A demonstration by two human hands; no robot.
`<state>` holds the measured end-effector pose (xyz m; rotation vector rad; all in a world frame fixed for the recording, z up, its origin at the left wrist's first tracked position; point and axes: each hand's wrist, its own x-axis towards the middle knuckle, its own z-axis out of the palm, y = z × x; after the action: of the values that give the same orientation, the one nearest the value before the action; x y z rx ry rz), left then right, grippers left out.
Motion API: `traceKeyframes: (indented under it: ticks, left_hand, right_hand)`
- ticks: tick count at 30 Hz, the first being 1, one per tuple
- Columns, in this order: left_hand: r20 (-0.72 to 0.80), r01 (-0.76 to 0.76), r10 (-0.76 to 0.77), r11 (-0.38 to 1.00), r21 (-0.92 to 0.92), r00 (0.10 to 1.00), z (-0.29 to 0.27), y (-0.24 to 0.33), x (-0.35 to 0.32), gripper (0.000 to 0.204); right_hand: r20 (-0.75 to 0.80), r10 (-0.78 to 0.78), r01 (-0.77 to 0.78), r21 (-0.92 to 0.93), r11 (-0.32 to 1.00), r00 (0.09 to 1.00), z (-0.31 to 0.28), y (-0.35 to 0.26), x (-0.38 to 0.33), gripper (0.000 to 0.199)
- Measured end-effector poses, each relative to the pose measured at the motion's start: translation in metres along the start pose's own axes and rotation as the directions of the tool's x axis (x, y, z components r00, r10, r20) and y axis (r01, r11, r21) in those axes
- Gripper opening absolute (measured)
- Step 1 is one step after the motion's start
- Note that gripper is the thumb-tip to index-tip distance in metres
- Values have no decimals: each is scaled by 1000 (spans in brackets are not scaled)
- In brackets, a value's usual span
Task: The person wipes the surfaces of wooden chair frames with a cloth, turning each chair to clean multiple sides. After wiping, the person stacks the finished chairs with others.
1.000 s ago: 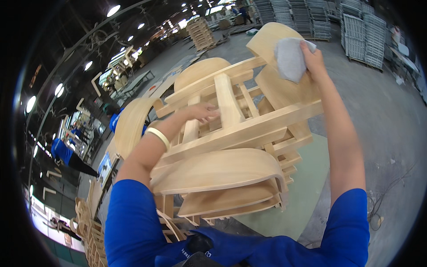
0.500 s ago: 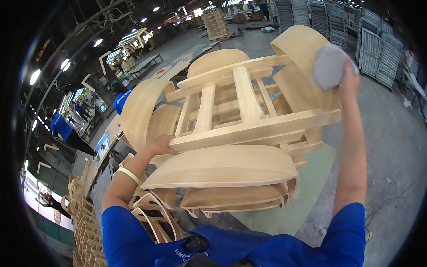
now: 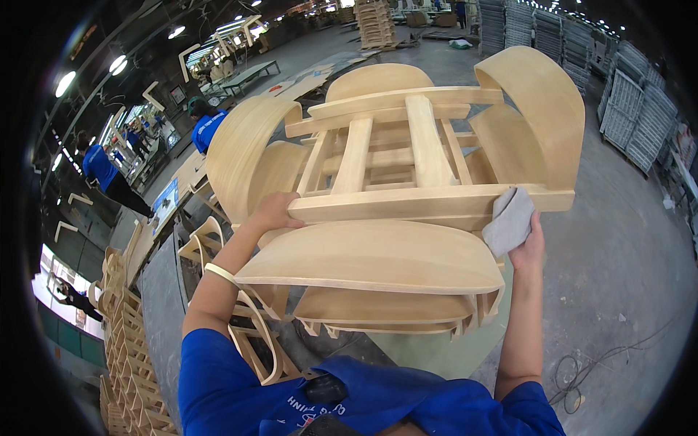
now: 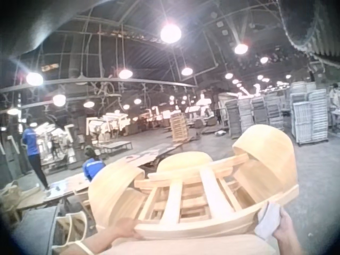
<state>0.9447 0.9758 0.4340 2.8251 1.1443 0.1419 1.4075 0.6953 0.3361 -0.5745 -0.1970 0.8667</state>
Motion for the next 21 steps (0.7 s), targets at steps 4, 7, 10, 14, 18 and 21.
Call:
traceKeyframes:
  ticks: [4,7,10,14,18,21]
  left_hand:
    - [7,0,0,1000,16,1000,2,-2,2,65]
    - [26,14,-14,1000,13,1000,2,-1,2,65]
    - [-8,6,-6,1000,21,1000,1,1,0,61]
    - [-21,2,-1,999,36,1000,-2,1,-1,60]
    - [68,26,-25,1000,-5,997,-1,-4,2,59]
    - [7,-20,20,999,-25,1000,5,-6,5,58]
  right_hand:
    - [-55,-4,1,-57,998,998,21,-4,2,47]
    - [-117,-119,106,-114,988,986,20,5,16,48]
    - [-128,-183,172,-96,981,975,19,17,28,48]
    - [-127,-202,197,-56,979,971,31,22,22,49]
    - [-151,-214,200,-105,974,965,47,19,9,52]
    - [-150,-213,205,-68,976,965,50,20,13,51]
